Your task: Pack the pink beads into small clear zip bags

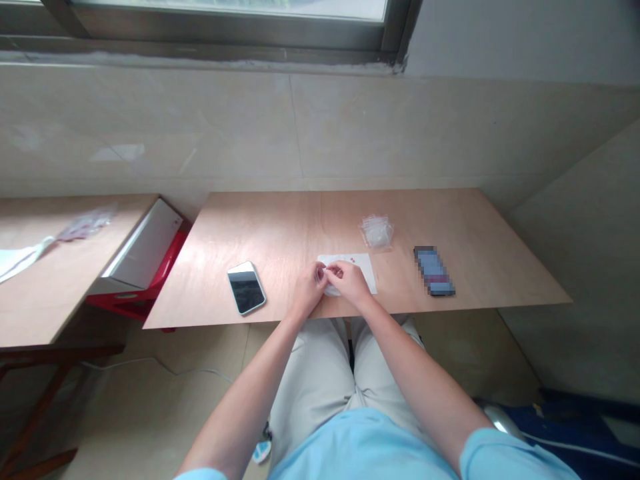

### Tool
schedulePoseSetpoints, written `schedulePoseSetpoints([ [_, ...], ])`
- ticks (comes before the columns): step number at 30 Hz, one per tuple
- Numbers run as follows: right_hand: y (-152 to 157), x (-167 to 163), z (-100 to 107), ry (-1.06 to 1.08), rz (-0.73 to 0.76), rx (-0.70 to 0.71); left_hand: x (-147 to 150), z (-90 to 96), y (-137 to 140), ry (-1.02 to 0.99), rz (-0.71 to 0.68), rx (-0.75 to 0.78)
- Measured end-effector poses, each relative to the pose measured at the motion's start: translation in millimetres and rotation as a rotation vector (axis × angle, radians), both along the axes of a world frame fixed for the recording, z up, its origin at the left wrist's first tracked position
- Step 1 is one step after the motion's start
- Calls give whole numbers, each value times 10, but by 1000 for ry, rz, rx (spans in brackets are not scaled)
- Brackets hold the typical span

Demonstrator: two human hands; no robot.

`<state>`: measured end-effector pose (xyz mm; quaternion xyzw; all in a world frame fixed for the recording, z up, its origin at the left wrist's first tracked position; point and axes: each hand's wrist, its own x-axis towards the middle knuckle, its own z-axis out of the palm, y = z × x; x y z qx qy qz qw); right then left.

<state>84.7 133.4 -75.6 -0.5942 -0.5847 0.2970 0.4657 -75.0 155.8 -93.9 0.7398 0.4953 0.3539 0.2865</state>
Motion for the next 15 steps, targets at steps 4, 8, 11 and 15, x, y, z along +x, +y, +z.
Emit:
schedulePoseSetpoints([
  [4,-117,263,-87,-78,-14,-3,0,0,-7,-4,11,-15],
  [8,-279,583,-237,-311,-88,-5,9,-9,-19,-16,27,-3],
  [11,-362,678,-311,-397,-58,22,7,-12,-27,-23,10,-6],
  [15,-405,650,-356,-444,31,74,9,-11,-35,-10,29,-12],
])
